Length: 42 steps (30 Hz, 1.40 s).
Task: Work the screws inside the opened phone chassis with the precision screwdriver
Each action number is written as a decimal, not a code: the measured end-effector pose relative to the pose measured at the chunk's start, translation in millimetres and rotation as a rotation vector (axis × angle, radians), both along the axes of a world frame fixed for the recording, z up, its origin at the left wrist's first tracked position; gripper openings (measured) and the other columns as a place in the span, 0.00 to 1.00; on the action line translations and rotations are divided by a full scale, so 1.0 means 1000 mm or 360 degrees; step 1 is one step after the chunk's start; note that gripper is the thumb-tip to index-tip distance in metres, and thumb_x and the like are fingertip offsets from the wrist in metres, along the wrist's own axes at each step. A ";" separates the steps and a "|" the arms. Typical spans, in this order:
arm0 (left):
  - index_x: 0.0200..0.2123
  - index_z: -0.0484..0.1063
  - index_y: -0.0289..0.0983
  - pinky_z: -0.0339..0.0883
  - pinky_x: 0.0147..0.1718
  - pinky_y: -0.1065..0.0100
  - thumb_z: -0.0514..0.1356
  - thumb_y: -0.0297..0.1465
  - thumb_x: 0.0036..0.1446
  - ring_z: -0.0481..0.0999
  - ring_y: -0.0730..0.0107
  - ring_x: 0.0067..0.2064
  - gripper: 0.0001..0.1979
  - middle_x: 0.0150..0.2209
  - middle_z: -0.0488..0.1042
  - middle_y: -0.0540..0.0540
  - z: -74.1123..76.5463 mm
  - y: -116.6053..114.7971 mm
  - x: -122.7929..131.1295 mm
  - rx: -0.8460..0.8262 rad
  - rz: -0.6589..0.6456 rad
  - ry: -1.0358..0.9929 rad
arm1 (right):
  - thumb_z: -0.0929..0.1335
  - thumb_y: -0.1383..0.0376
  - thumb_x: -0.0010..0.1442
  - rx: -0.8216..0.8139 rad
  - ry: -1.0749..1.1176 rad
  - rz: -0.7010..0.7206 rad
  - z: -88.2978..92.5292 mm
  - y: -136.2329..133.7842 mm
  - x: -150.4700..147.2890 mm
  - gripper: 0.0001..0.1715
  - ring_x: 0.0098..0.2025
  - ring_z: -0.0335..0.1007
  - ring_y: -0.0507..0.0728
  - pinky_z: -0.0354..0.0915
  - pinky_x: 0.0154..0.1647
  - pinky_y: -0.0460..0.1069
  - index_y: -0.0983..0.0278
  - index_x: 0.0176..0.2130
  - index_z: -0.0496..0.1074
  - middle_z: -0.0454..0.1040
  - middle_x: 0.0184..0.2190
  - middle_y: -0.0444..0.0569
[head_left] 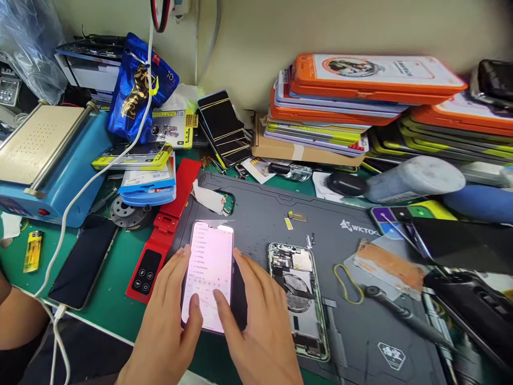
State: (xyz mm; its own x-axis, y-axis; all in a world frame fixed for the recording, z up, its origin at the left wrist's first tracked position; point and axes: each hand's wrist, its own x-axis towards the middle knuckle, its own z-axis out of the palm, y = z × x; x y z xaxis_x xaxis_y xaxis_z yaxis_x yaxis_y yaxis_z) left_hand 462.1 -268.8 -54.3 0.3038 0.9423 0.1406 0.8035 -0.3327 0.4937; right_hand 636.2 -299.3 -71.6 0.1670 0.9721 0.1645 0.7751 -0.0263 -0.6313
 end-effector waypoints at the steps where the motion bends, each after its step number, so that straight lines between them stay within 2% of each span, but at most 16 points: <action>1: 0.79 0.51 0.43 0.63 0.74 0.75 0.52 0.32 0.77 0.60 0.81 0.78 0.31 0.76 0.64 0.48 0.000 0.000 0.000 0.0010 -0.0003 0.0007 | 0.63 0.50 0.82 0.0012 -0.0012 0.0013 0.000 0.001 0.000 0.32 0.68 0.67 0.62 0.69 0.63 0.58 0.54 0.77 0.55 0.69 0.70 0.49; 9: 0.78 0.52 0.43 0.69 0.72 0.71 0.54 0.34 0.77 0.64 0.77 0.77 0.31 0.75 0.67 0.46 -0.005 -0.001 0.001 0.0042 0.0039 0.0047 | 0.61 0.52 0.82 0.0076 -0.0028 0.0067 -0.003 0.000 0.002 0.32 0.68 0.66 0.62 0.67 0.65 0.57 0.56 0.77 0.56 0.69 0.70 0.49; 17: 0.77 0.53 0.44 0.67 0.72 0.76 0.51 0.33 0.78 0.65 0.81 0.75 0.29 0.73 0.68 0.49 -0.001 -0.003 0.007 0.0019 0.0111 -0.0016 | 0.62 0.53 0.82 0.0070 -0.0039 0.0127 -0.005 -0.004 0.008 0.34 0.70 0.65 0.60 0.67 0.65 0.55 0.59 0.78 0.54 0.66 0.72 0.50; 22: 0.76 0.55 0.49 0.75 0.67 0.70 0.51 0.33 0.78 0.70 0.77 0.71 0.27 0.70 0.71 0.48 -0.002 0.000 0.019 -0.0018 0.0277 0.0000 | 0.62 0.53 0.82 0.0099 -0.0053 0.0148 -0.008 -0.005 0.010 0.35 0.70 0.65 0.60 0.68 0.65 0.55 0.60 0.78 0.54 0.66 0.73 0.50; 28: 0.75 0.57 0.53 0.77 0.67 0.66 0.49 0.32 0.78 0.70 0.73 0.73 0.27 0.71 0.70 0.50 -0.003 0.002 0.021 -0.0146 0.0389 -0.0109 | 0.62 0.53 0.82 0.0076 0.0002 0.0175 -0.005 -0.006 0.009 0.35 0.69 0.68 0.65 0.72 0.63 0.60 0.59 0.79 0.52 0.67 0.72 0.53; 34: 0.72 0.65 0.51 0.81 0.65 0.59 0.50 0.35 0.77 0.74 0.66 0.71 0.23 0.69 0.74 0.47 0.001 0.004 0.019 -0.0197 0.0415 -0.0211 | 0.63 0.54 0.81 0.0077 0.0067 0.0171 -0.005 -0.005 0.008 0.36 0.70 0.67 0.66 0.71 0.65 0.61 0.58 0.80 0.51 0.66 0.73 0.54; 38: 0.72 0.65 0.51 0.81 0.64 0.63 0.50 0.35 0.77 0.74 0.69 0.71 0.23 0.69 0.74 0.48 0.000 0.004 0.019 -0.0211 0.0441 -0.0226 | 0.63 0.55 0.81 0.0108 0.0056 0.0180 -0.008 -0.007 0.009 0.36 0.71 0.67 0.64 0.71 0.66 0.61 0.59 0.79 0.51 0.66 0.73 0.53; 42: 0.72 0.65 0.50 0.79 0.67 0.65 0.49 0.35 0.78 0.73 0.70 0.72 0.24 0.70 0.73 0.48 -0.001 0.002 0.015 -0.0199 0.0416 -0.0242 | 0.63 0.55 0.81 0.0116 0.0049 0.0174 -0.010 -0.008 0.009 0.35 0.71 0.67 0.63 0.71 0.65 0.60 0.59 0.79 0.52 0.67 0.73 0.53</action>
